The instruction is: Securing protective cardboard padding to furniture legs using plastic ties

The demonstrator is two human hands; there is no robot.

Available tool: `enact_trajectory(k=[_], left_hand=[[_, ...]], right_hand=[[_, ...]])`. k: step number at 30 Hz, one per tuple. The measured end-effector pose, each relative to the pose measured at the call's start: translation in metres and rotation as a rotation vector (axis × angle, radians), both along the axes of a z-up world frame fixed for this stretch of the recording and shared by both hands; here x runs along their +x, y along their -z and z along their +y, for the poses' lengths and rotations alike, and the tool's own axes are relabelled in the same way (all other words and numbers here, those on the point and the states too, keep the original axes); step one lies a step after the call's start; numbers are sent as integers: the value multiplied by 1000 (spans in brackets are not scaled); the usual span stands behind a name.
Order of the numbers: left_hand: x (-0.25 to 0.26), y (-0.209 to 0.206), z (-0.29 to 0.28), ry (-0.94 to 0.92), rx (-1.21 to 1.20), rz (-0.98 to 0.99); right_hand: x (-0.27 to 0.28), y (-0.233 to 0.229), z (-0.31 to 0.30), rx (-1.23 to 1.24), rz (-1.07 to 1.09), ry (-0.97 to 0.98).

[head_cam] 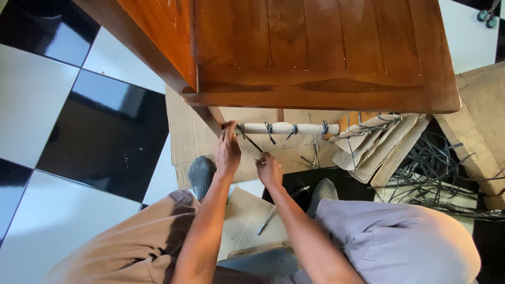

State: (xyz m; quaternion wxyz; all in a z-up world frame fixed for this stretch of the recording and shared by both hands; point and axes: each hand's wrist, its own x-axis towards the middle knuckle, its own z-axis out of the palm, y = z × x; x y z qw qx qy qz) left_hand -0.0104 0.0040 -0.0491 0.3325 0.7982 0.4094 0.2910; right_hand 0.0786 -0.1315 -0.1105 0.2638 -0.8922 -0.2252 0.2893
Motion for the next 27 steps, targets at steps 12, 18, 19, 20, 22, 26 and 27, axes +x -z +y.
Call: enact_trajectory(k=[12, 18, 19, 20, 22, 26, 27], left_hand=[[-5, 3, 13, -442, 221, -316], [14, -50, 38, -689, -4, -508], [18, -80, 37, -688, -1, -512], [21, -110, 37, -641, -57, -633], [24, -145, 39, -592, -112, -756], [26, -171, 43, -297, -181, -1040], [27, -178, 42, -249, -170, -1054]], right_hand=[[13, -27, -4, 212, -4, 188], [35, -104, 30, 991, 598, 894], [32, -129, 32, 996, 598, 892], [30, -155, 34, 1115, 281, 679], [33, -190, 37, 1209, -38, 450], [51, -230, 29, 1134, -664, 367], [55, -240, 25, 1135, -731, 426]])
